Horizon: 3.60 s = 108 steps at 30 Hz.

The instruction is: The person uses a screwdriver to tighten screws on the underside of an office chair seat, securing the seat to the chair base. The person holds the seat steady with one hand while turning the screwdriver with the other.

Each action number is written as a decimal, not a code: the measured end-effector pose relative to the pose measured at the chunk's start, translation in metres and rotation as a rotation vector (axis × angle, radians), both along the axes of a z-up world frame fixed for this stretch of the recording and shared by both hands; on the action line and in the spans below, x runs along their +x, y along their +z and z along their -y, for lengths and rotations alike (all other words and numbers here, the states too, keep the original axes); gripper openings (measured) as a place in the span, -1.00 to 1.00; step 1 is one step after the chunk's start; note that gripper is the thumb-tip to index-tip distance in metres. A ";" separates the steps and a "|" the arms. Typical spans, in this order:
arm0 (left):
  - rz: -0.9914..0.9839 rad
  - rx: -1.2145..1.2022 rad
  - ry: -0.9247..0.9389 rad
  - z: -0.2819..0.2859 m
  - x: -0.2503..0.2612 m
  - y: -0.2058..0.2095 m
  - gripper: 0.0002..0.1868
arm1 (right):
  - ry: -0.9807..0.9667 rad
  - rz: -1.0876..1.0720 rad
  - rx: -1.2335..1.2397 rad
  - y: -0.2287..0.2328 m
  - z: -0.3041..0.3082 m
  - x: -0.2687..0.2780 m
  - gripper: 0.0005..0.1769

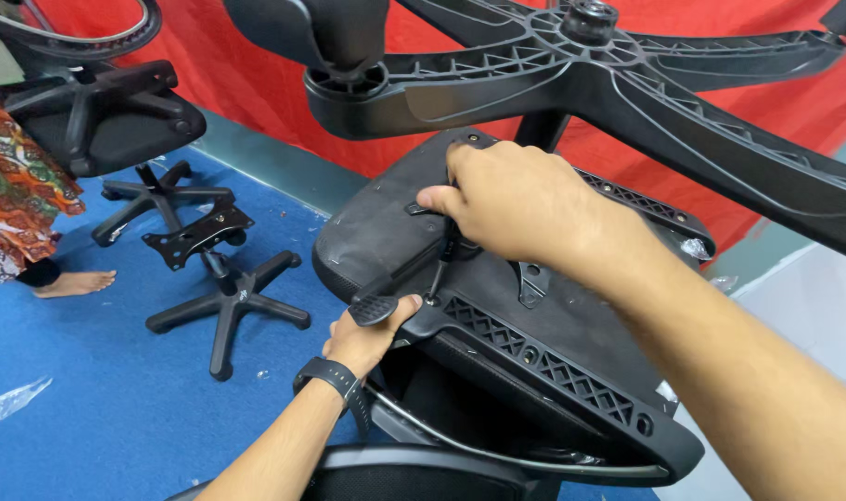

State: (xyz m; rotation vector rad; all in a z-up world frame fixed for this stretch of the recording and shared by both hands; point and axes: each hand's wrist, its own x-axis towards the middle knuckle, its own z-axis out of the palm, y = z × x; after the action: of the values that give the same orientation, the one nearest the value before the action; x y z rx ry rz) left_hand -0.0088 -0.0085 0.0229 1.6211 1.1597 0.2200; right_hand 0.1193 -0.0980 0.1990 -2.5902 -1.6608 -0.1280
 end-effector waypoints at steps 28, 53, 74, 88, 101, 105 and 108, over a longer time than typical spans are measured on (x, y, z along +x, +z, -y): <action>-0.074 0.093 -0.080 -0.010 0.005 -0.017 -0.20 | 0.019 -0.026 -0.266 0.018 -0.016 -0.014 -0.57; -0.059 0.069 -0.099 -0.010 0.003 -0.018 -0.20 | -0.063 0.066 0.028 -0.009 -0.003 -0.006 -0.38; 0.003 -0.008 0.010 -0.002 -0.002 -0.003 -0.17 | 0.106 0.007 0.081 -0.014 -0.003 0.009 -0.57; 0.255 -0.056 0.011 -0.014 0.012 -0.034 -0.28 | 0.222 -0.039 0.134 -0.007 0.011 0.008 -0.66; 0.267 -0.071 0.025 -0.014 0.012 -0.036 -0.27 | 0.380 -0.210 0.146 -0.003 0.019 0.014 -0.70; 0.341 -0.090 0.014 -0.013 0.011 -0.037 -0.28 | 0.640 -0.327 0.310 -0.015 0.025 0.015 -0.73; 0.389 -0.084 0.003 -0.013 0.011 -0.037 -0.28 | 0.105 -0.130 0.199 -0.025 0.023 0.007 -0.45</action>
State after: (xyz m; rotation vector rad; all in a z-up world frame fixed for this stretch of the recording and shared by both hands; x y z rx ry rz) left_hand 0.0017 0.0043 -0.0143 1.4244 0.8601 0.4605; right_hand 0.1265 -0.1213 0.1737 -2.3104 -1.6436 -0.1112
